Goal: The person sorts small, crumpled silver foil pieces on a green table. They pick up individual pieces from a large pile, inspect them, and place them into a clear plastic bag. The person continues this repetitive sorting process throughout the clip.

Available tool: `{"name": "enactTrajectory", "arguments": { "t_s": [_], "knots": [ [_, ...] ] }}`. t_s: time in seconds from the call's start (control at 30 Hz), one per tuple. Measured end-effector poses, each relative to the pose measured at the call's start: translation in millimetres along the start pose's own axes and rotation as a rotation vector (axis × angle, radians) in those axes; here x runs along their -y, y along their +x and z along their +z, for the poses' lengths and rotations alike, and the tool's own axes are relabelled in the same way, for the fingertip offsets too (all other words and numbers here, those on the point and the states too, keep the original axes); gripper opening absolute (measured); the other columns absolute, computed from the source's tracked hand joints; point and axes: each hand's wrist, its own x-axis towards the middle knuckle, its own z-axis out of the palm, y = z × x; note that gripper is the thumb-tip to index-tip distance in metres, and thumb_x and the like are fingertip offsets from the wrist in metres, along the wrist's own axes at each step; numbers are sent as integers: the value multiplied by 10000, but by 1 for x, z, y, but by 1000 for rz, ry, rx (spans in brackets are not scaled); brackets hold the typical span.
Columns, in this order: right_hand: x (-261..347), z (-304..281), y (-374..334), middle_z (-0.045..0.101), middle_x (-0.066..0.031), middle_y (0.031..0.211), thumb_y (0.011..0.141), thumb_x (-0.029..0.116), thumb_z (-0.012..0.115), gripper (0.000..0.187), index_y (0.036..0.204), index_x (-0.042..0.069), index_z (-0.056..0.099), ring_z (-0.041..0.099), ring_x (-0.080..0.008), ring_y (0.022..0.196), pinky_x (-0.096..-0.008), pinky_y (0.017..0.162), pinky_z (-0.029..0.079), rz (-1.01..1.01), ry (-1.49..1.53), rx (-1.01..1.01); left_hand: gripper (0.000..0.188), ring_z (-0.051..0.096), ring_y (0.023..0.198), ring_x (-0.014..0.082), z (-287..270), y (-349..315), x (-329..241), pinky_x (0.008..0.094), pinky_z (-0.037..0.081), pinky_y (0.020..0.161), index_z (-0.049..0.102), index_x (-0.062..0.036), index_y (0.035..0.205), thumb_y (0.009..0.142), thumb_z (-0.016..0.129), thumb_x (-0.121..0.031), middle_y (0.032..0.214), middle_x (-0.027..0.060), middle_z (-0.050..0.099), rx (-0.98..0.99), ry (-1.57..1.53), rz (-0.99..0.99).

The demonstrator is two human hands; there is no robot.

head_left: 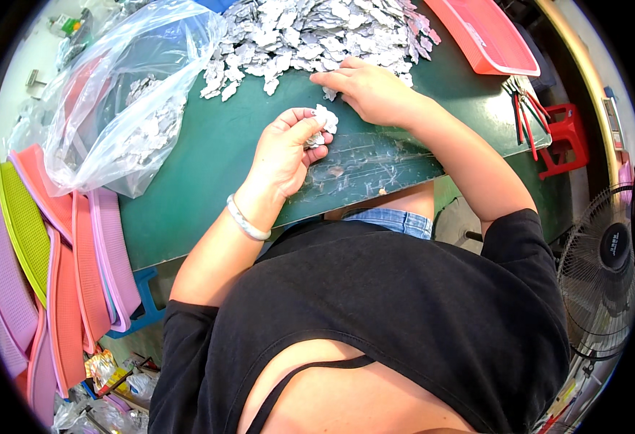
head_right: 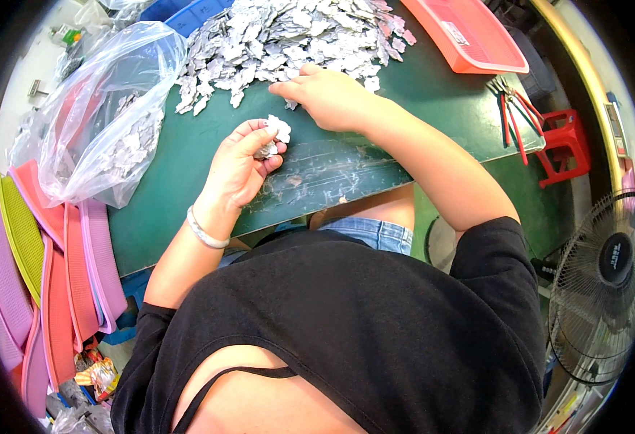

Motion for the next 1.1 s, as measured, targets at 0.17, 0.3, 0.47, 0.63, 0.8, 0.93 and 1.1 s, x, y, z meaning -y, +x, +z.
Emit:
{"name": "enactTrajectory", "arguments": {
  "t_s": [0.17,0.3,0.47,0.63,0.8,0.93,1.1],
  "knots": [
    [-5,1,4,580,-101,793,742,55,559,373,1113,68,517,562,-257,787,-343,690,464,-16,52,-21,139,599,764,181,2,-6,-7,245,497,574,477,-34,954,819,478,-71,899,115,601,-17,-13,0],
    [-5,3,0,605,-68,785,797,64,538,343,1136,31,504,562,-159,682,-295,652,459,205,547,-75,178,602,773,195,3,-6,-8,255,503,582,460,-20,993,824,462,-76,928,138,592,-24,-37,23],
    [13,-18,-1,612,-40,799,833,64,511,348,1169,-17,471,529,-70,678,-229,629,450,399,987,59,196,588,718,159,6,-2,-7,239,492,560,467,-39,997,825,531,-106,882,90,586,23,-29,38],
    [23,-32,-8,614,-54,830,850,61,490,341,1178,-26,459,539,-82,687,-212,639,449,420,1055,131,140,572,679,116,14,1,-6,209,449,516,511,-79,917,811,593,-119,810,32,586,7,72,75],
    [-1,-45,-33,619,-73,918,848,50,471,354,1198,0,446,550,-94,741,-231,686,453,460,927,-77,119,570,654,117,15,5,-4,199,442,505,514,-78,884,806,595,-118,801,37,593,46,45,4],
    [-15,-43,-59,613,-80,922,775,27,538,428,1193,62,458,566,-149,770,-281,703,457,412,342,-64,119,591,687,143,18,5,-3,207,473,509,502,-61,906,815,558,-112,839,78,603,38,23,-25],
    [-7,-34,-68,579,-109,897,707,22,601,454,1145,70,490,545,-272,792,-339,714,449,216,58,-115,134,602,730,170,29,2,-5,212,488,512,490,-41,939,819,494,-102,858,110,601,57,-11,-30]
  ]
}}
